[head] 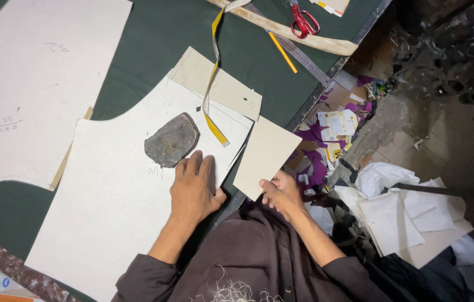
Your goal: The person measures and marks lines on cardboard pieces using a measuring tape, pencil, and a curved wooden ruler. They then use scissors to cut along the marked lines, creating pattern pieces. The person also uses a pink eraser to remove pencil marks from the cardboard.
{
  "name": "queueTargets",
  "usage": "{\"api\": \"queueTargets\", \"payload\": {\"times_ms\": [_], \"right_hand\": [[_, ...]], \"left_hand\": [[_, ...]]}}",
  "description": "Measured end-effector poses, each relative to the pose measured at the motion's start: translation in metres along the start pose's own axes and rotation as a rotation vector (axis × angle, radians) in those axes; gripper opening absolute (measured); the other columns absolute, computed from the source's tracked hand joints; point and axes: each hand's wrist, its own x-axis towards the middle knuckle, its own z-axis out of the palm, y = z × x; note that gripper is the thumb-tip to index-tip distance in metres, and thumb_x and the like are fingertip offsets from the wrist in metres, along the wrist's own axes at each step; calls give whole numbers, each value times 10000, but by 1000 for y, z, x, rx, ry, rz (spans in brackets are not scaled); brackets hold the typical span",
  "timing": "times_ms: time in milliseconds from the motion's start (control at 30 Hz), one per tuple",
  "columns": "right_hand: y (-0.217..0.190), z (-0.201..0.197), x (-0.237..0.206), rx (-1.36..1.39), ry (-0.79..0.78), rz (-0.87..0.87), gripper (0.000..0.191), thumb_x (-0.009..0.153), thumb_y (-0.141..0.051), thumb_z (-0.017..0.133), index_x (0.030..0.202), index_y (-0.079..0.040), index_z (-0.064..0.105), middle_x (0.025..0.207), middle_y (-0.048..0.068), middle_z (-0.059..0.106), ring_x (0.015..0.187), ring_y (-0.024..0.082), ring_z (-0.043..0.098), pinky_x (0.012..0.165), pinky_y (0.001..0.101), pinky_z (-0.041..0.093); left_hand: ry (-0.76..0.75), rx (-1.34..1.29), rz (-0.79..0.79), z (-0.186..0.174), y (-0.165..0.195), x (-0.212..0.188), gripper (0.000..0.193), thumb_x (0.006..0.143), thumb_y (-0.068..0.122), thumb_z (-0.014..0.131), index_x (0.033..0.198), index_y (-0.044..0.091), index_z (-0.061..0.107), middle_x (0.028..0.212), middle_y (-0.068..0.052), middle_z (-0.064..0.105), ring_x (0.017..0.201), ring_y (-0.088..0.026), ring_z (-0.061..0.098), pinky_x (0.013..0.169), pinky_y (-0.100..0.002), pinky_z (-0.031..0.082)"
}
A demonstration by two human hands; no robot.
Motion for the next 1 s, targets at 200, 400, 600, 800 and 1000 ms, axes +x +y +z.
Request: {"api": "queueTargets", "payload": {"times_ms": [200,400,600,800,1000], "right_hand": [[0,24,10,28,-61,12,248,961,-140,621,1123,47,641,845,143,730,526,119,638,425,231,469],[-9,46,21,-89,-70,123,269,971,-209,608,1051,38,682,834,100,747,547,117,658,432,242,471],[-23,45,23,-255,-32,159,292,953,-269,640,991,7,729,794,100,761,529,114,628,418,244,438],[-46,27,20,-630,150,-49,363,973,-333,710,935,26,743,706,111,732,563,165,651,537,315,499],[-74,-5,48,-782,417,-720,390,876,-195,785,1224,-37,705,979,128,656,930,300,637,829,412,497]], "left_hand": [[-21,-41,-17,-3,-10,1,791,581,280,802,1328,97,614,1424,-176,532,1245,-413,517,837,-480,577],[-19,-32,2,-5,-13,1,755,592,292,853,1297,118,646,1430,-156,532,1249,-395,524,788,-450,591],[8,4,42,-6,-19,-3,739,594,275,867,1298,157,675,1445,-145,533,1238,-375,535,790,-418,599],[29,25,60,-1,-18,-3,744,593,361,892,1280,166,683,1436,-165,522,1231,-393,530,808,-417,590],[68,56,106,6,-22,-6,718,641,374,866,1306,175,682,1456,-164,512,1234,-381,512,889,-455,508]]}}
